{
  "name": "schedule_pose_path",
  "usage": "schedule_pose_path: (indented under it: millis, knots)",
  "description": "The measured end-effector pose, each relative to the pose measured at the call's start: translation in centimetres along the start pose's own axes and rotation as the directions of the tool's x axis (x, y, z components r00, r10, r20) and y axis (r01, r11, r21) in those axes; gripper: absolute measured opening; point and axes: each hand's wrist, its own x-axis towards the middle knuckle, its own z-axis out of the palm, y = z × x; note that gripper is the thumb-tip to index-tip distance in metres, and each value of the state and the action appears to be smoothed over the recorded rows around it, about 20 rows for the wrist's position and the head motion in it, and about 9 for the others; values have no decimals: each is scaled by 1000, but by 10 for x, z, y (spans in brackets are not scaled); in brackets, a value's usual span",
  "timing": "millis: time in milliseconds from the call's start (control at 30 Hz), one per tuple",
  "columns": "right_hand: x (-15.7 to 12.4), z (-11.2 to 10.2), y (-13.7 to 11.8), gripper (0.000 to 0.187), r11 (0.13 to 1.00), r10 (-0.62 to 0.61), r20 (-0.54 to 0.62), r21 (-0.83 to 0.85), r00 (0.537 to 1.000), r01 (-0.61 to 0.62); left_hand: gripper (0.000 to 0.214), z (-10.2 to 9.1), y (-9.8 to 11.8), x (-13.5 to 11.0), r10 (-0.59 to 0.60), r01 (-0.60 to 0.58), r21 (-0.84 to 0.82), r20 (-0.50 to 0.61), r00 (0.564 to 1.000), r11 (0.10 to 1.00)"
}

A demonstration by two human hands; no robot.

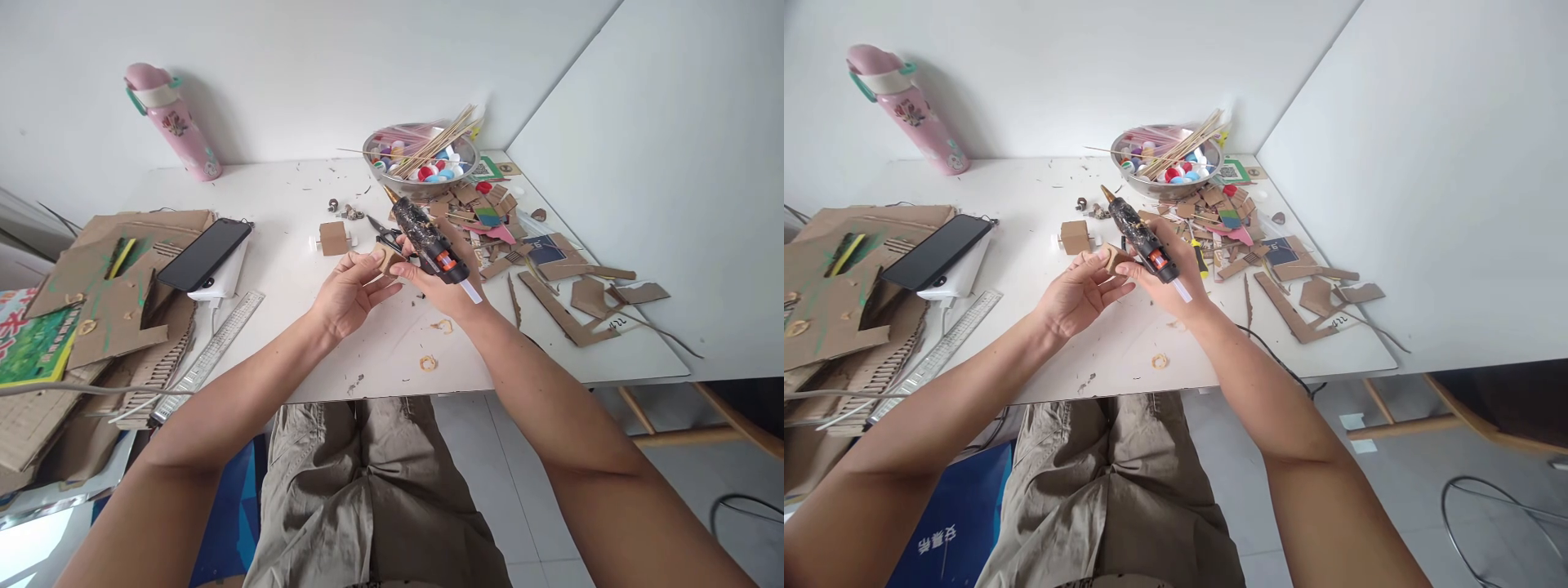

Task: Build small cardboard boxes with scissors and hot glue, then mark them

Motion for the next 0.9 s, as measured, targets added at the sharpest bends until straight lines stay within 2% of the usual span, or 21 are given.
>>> schedule_pose_path:
  millis: [267,633,900]
  knots:
    - [4,-15,-8,39,994,-25,44,-102,999,29,43,0,2,-1,19,-19,69,5,1000,997]
    - [3,-12,-5,38,997,-8,49,-81,999,12,47,3,-1,0,57,-56,18,-20,998,998]
    - [1,-10,-8,40,987,118,81,-120,990,-108,45,-1,-1,4,94,-95,15,11,995,995]
